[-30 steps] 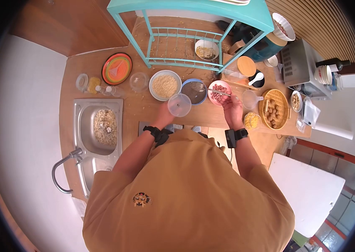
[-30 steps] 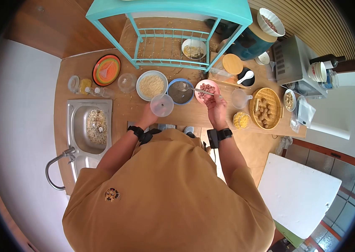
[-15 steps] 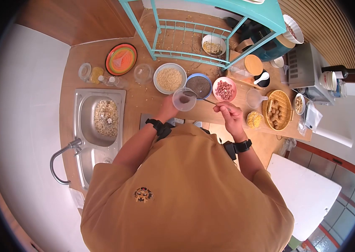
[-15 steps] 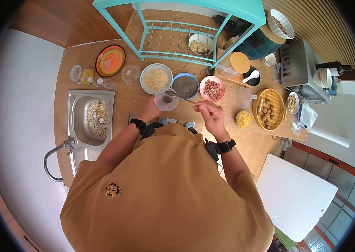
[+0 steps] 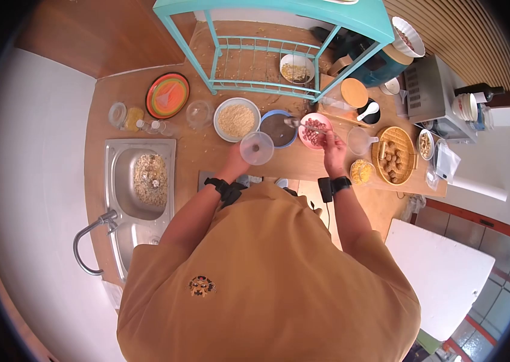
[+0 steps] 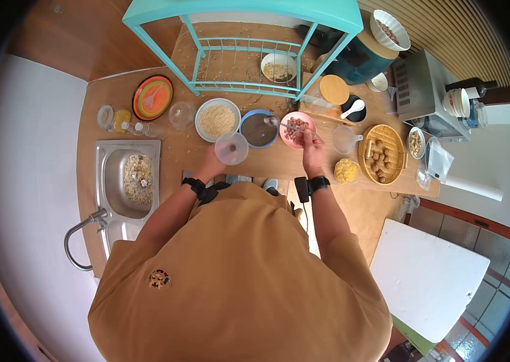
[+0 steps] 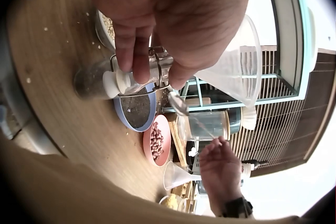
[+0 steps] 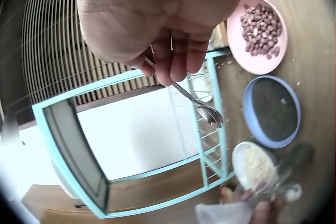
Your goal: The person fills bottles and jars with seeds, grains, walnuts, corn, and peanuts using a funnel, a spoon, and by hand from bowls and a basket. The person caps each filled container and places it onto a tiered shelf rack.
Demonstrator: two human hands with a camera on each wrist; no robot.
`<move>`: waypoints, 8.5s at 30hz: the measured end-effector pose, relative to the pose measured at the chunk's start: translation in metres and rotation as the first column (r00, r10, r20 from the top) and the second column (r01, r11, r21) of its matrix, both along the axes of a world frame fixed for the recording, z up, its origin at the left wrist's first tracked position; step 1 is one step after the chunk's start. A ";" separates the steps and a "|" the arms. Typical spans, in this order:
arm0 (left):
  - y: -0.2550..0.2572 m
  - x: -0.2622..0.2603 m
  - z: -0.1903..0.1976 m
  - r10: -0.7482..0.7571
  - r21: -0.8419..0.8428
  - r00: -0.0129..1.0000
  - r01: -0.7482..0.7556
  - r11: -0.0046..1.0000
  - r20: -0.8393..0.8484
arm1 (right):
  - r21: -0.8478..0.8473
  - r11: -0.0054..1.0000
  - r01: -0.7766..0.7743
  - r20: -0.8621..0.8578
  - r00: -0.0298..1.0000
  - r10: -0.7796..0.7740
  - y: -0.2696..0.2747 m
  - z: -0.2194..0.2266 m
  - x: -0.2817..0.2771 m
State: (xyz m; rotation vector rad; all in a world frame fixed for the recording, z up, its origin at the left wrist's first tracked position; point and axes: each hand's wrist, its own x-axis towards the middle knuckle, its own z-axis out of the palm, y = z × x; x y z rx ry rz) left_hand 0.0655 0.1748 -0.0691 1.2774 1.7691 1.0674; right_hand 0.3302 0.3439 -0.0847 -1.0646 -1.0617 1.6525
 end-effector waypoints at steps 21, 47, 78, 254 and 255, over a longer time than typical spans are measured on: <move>-0.001 0.000 -0.004 -0.005 0.011 0.998 0.004 1.000 0.057 | -0.380 0.925 0.001 -0.202 0.976 -0.084 -0.022 -0.056 -0.015; -0.001 -0.003 0.006 -0.022 0.002 0.999 0.022 1.000 -0.033 | -0.211 0.972 -0.108 -0.407 0.913 0.013 -0.028 0.091 -0.010; 0.001 -0.001 -0.008 0.007 0.055 0.998 -0.010 0.998 0.059 | 0.133 0.989 -0.064 0.180 0.983 0.040 -0.007 -0.006 0.001; 0.000 0.005 -0.018 0.102 0.040 0.993 -0.105 0.994 0.062 | 0.422 0.808 -0.411 0.194 0.912 0.362 -0.046 0.136 -0.017; 0.000 0.006 -0.018 0.116 0.050 0.991 -0.120 0.992 0.071 | 0.257 0.937 -0.235 0.018 0.971 0.239 -0.043 0.123 -0.012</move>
